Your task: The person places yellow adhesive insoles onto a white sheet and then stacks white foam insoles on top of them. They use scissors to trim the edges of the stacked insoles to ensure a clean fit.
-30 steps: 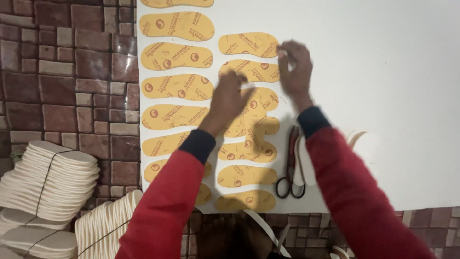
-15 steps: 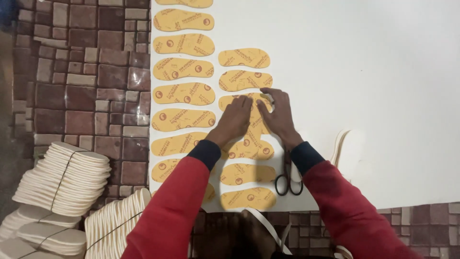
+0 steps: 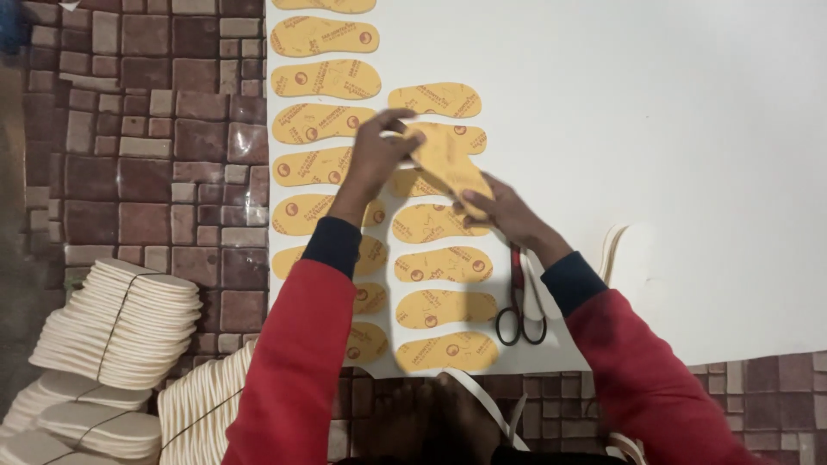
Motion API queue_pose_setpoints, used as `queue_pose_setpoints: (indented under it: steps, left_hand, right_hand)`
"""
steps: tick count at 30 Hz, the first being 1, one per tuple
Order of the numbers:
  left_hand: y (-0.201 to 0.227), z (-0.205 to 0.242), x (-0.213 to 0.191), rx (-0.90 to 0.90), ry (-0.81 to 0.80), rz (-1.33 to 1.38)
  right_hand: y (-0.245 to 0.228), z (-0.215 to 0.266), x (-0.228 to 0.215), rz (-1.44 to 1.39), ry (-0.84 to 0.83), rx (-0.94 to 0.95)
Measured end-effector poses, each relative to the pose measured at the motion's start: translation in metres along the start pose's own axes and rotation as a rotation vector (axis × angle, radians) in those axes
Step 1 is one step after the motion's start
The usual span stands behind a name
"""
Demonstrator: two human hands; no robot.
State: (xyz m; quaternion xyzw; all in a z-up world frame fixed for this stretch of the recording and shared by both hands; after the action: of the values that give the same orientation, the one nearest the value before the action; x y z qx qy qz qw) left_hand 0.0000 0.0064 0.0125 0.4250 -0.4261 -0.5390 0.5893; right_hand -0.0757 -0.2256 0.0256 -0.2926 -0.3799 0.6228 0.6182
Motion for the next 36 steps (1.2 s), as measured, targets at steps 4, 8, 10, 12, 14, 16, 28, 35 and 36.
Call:
queue_pose_setpoints:
  steps: [4, 8, 10, 12, 14, 16, 28, 35, 36]
  left_hand:
    - [-0.018, -0.014, -0.011, -0.016, 0.229, 0.021]
    - [-0.049, -0.037, -0.012, 0.026, 0.299, -0.012]
    - [-0.061, -0.057, -0.012, 0.055, 0.319, -0.045]
    - [-0.067, -0.076, -0.008, 0.089, 0.44, -0.344]
    - [-0.052, -0.09, -0.001, 0.127, 0.458, -0.281]
    - [-0.05, -0.111, 0.001, 0.156, 0.477, -0.223]
    - [-0.065, -0.154, 0.009, 0.46, 0.614, -0.684]
    - [-0.041, -0.145, 0.019, 0.387, 0.632, -0.739]
    - [-0.041, -0.144, 0.019, 0.381, 0.635, -0.734]
  right_hand:
    - [0.005, -0.044, -0.018, -0.018, 0.158, -0.175]
    - [0.018, -0.11, -0.051, 0.134, 0.355, -0.432]
    - [0.012, -0.132, -0.055, 0.249, 0.444, -0.486]
    - [0.001, -0.149, -0.054, 0.462, 0.438, -0.713]
    - [-0.014, -0.162, -0.051, 0.508, 0.409, -0.794]
    - [-0.021, -0.182, -0.053, 0.55, 0.378, -0.865]
    - [-0.036, -0.226, -0.054, 0.766, 0.307, -1.147]
    - [-0.041, -0.229, -0.054, 0.791, 0.34, -1.07]
    - [-0.042, -0.228, -0.053, 0.776, 0.336, -1.053]
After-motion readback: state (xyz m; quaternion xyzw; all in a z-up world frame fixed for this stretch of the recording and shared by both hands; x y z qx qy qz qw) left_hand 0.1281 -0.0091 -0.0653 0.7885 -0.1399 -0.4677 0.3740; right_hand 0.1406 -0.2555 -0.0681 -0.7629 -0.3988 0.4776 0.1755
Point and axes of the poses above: each hand's wrist, its own z-axis away from the middle knuckle, its own x-axis out of the palm, y = z × x, the point moved 1 cm from there along -z, towards the middle knuckle, and after that the axes turned 8 degrees about y, right-handed, at the moved point
